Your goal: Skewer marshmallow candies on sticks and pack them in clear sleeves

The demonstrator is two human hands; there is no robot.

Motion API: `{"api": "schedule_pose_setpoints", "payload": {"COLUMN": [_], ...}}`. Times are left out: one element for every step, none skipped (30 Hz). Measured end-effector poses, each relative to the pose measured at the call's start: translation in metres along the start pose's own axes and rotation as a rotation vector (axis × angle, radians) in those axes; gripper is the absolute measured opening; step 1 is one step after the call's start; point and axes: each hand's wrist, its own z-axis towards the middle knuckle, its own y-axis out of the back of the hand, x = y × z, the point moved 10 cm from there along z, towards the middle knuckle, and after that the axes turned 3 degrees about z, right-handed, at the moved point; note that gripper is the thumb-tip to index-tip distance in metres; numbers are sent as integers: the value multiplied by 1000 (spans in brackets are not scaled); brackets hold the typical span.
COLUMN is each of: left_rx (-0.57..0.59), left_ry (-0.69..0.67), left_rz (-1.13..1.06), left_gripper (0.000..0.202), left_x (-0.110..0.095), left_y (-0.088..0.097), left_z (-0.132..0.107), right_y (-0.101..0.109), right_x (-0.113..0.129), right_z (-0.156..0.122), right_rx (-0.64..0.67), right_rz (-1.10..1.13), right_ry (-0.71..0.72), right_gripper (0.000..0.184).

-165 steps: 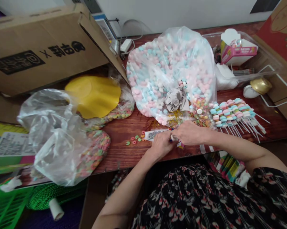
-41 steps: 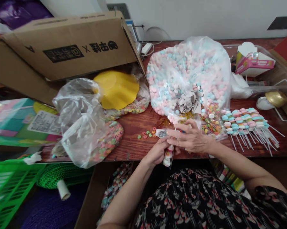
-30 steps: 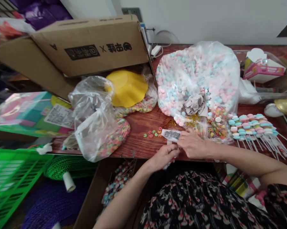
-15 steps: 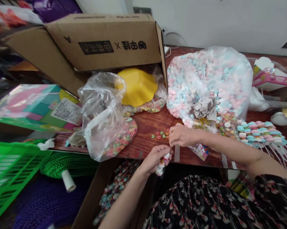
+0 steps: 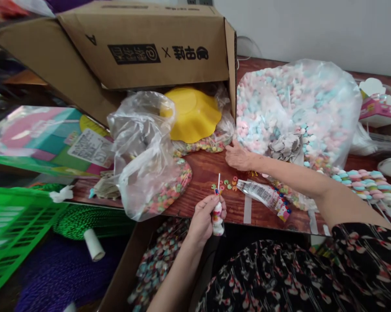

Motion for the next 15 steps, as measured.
{"api": "schedule_pose_setpoints", "payload": {"left_rx": [4, 10, 19, 32, 49, 71, 95, 120, 144, 168, 191, 207, 218, 227, 235], "left_ry": [-19, -40, -60, -72, -74, -65, -48, -27, -6, 12, 27, 35, 38, 39, 42], "left_rz": [-1, -4, -6, -7, -9, -13, -17, -23, -29, -35, -39, -46, -53, -58, -59], "left_gripper": [19, 18, 17, 16, 16, 16, 17, 18, 18, 19, 20, 20, 21, 21, 21], "left_x": [-5, -11, -17, -22, -25, -26, -24, -22, -18, -14, -9, -4, 0, 4, 8], "left_y": [-1, -2, -5, -8, -12, -18, -25, -33, -42, -52, -62, -71, -79, -87, -94], "left_z": [1, 2, 3, 4, 6, 8, 9, 11, 13, 14, 15, 16, 17, 17, 18], "right_y": [7, 15, 21, 27, 32, 37, 42, 46, 50, 53, 56, 58, 61, 63, 64], "right_x": [-2, -2, 0, 1, 5, 9, 12, 14, 17, 19, 22, 26, 29, 32, 34], "right_z": [-5, -11, -18, -27, -36, -47, -58, -70, -82, -94, -106, -118, -129, -141, -152], "right_rx": [-30, -61, -97, -149, -212, -296, -393, -495, -592, -676, -743, -797, -844, -885, -922], "right_rz": [43, 87, 173, 330, 513, 682, 811, 904, 954, 967, 956, 930, 899, 870, 851], "right_ry": [-54, -109, -158, -206, -230, -251, -267, -277, -283, -286, -288, -290, -293, -300, -314], "right_gripper": [19, 17, 16, 15, 16, 16, 15, 15, 14, 14, 15, 16, 17, 18, 18]}}
